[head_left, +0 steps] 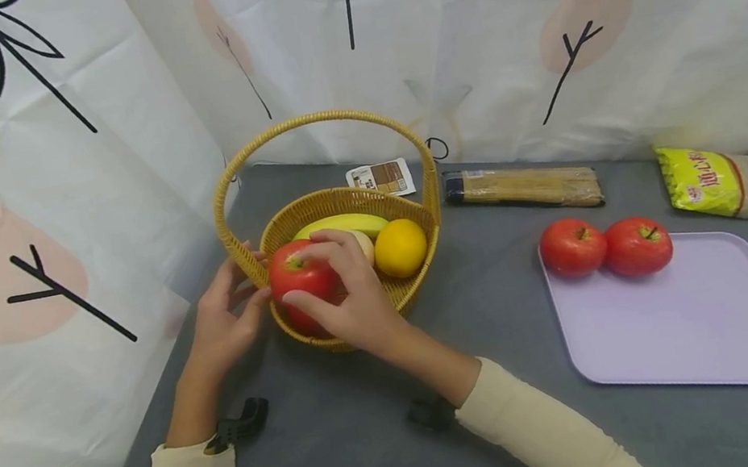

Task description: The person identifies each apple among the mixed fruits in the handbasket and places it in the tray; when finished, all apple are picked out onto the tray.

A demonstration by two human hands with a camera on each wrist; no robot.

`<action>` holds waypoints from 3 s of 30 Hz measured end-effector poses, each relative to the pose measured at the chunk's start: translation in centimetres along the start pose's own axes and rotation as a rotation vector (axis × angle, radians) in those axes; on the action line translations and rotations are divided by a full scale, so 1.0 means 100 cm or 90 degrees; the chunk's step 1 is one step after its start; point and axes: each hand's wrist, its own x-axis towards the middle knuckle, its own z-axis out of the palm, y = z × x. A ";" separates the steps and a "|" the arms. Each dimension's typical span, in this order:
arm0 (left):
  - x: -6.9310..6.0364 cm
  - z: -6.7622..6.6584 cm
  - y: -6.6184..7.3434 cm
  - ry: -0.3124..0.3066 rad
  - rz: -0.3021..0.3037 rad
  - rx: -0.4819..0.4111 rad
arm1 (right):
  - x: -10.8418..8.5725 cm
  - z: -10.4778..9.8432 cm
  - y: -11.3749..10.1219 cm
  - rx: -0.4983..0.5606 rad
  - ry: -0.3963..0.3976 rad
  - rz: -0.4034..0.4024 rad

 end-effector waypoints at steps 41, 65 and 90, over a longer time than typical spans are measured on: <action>0.001 0.001 0.000 -0.001 -0.007 0.005 | -0.006 -0.007 0.003 -0.077 0.035 -0.101; 0.001 0.000 0.001 0.006 0.008 -0.012 | -0.019 -0.059 -0.012 -0.067 0.062 -0.062; 0.000 0.000 0.001 0.005 -0.007 -0.004 | -0.030 -0.115 -0.008 -0.102 0.137 -0.029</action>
